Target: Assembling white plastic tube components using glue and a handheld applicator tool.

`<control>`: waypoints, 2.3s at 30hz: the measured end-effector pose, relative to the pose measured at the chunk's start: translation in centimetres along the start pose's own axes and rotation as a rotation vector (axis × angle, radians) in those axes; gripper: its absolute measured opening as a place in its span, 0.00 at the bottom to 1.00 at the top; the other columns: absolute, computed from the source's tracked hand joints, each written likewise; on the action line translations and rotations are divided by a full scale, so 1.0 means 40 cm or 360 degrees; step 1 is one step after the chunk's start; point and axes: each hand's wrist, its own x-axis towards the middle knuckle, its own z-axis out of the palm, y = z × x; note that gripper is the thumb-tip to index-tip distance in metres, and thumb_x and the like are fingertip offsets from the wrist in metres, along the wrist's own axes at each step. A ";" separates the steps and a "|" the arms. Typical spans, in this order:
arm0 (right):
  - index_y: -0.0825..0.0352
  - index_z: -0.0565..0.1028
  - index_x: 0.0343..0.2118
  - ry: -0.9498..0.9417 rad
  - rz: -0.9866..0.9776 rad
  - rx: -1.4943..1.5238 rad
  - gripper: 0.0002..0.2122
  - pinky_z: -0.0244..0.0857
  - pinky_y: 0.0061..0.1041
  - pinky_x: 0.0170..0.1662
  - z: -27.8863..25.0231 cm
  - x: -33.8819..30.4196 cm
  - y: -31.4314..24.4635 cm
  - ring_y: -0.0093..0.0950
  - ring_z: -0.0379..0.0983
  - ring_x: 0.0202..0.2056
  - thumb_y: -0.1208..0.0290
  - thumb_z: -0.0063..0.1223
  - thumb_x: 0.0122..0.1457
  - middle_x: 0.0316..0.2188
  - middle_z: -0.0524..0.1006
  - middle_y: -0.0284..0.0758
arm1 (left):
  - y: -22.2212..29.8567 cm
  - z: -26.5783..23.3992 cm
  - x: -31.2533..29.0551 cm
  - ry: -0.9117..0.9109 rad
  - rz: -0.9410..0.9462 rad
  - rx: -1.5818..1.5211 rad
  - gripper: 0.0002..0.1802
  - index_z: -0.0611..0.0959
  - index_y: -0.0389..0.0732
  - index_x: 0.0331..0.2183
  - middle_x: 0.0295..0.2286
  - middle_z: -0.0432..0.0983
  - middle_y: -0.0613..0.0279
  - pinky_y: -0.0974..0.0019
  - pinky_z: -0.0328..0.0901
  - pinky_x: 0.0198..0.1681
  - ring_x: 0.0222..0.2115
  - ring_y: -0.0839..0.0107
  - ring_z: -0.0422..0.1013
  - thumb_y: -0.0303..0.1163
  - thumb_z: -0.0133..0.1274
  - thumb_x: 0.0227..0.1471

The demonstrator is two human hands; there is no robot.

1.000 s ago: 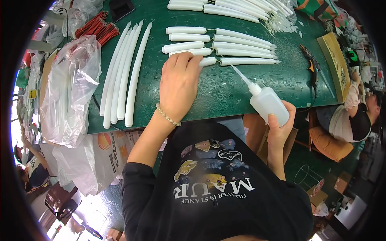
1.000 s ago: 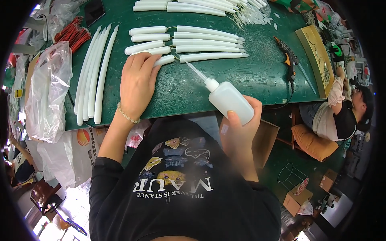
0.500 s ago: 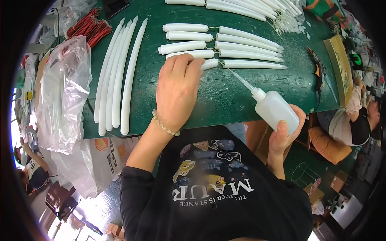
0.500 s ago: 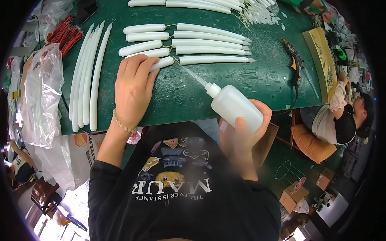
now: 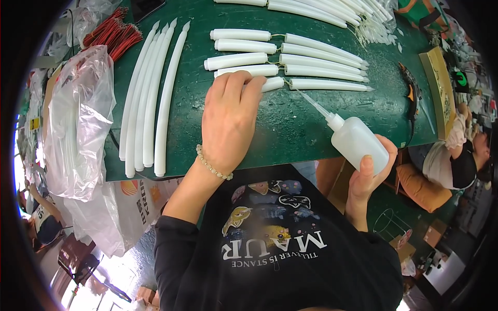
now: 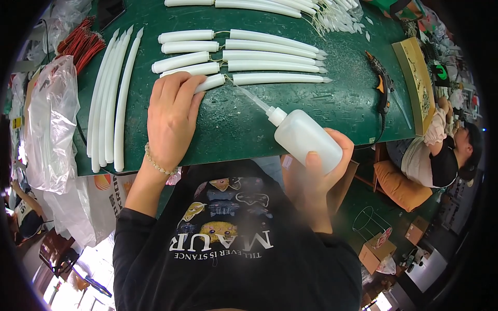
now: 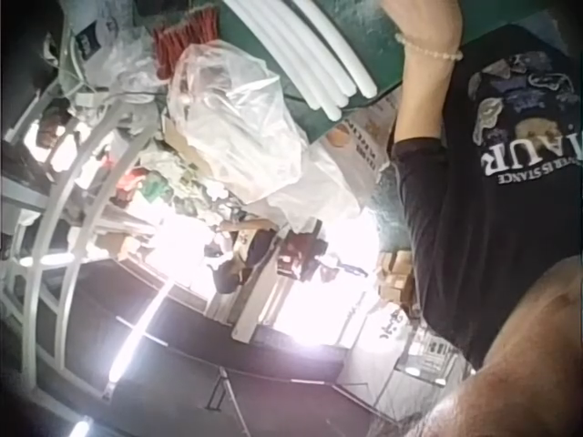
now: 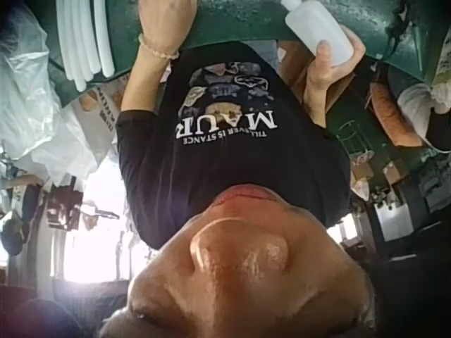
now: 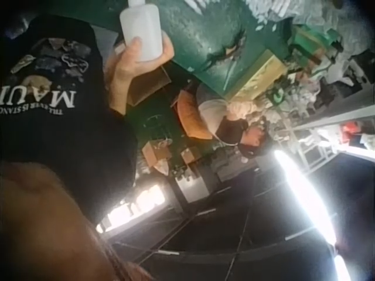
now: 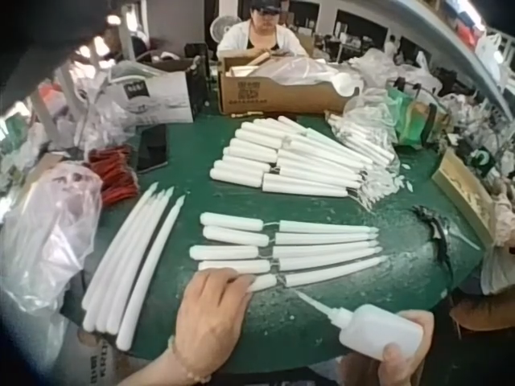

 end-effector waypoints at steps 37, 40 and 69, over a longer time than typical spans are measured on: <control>0.72 0.64 0.46 -0.0008 -0.0168 -0.0060 0.29 0.60 0.27 0.48 0.028 0.020 0.012 0.28 0.66 0.42 0.52 0.56 0.50 0.41 0.68 0.38 | -0.001 0.001 0.004 0.0069 0.0037 0.0086 0.14 0.79 0.37 0.36 0.42 0.71 0.55 0.54 0.60 0.51 0.46 0.58 0.67 0.23 0.52 0.41; 0.72 0.65 0.46 -0.0057 -0.0223 -0.0156 0.28 0.60 0.27 0.48 0.016 0.029 0.028 0.28 0.66 0.42 0.53 0.56 0.51 0.41 0.68 0.38 | 0.001 -0.006 0.003 0.0062 0.0031 0.0095 0.14 0.79 0.37 0.36 0.41 0.71 0.56 0.55 0.60 0.51 0.46 0.59 0.67 0.23 0.52 0.41; 0.72 0.64 0.47 -0.0123 -0.0279 -0.0139 0.27 0.60 0.26 0.47 0.057 0.063 0.027 0.27 0.66 0.42 0.56 0.56 0.52 0.41 0.68 0.38 | 0.012 -0.011 0.000 -0.0120 -0.0135 0.0157 0.18 0.76 0.41 0.42 0.51 0.66 0.55 0.48 0.52 0.58 0.54 0.56 0.60 0.28 0.58 0.45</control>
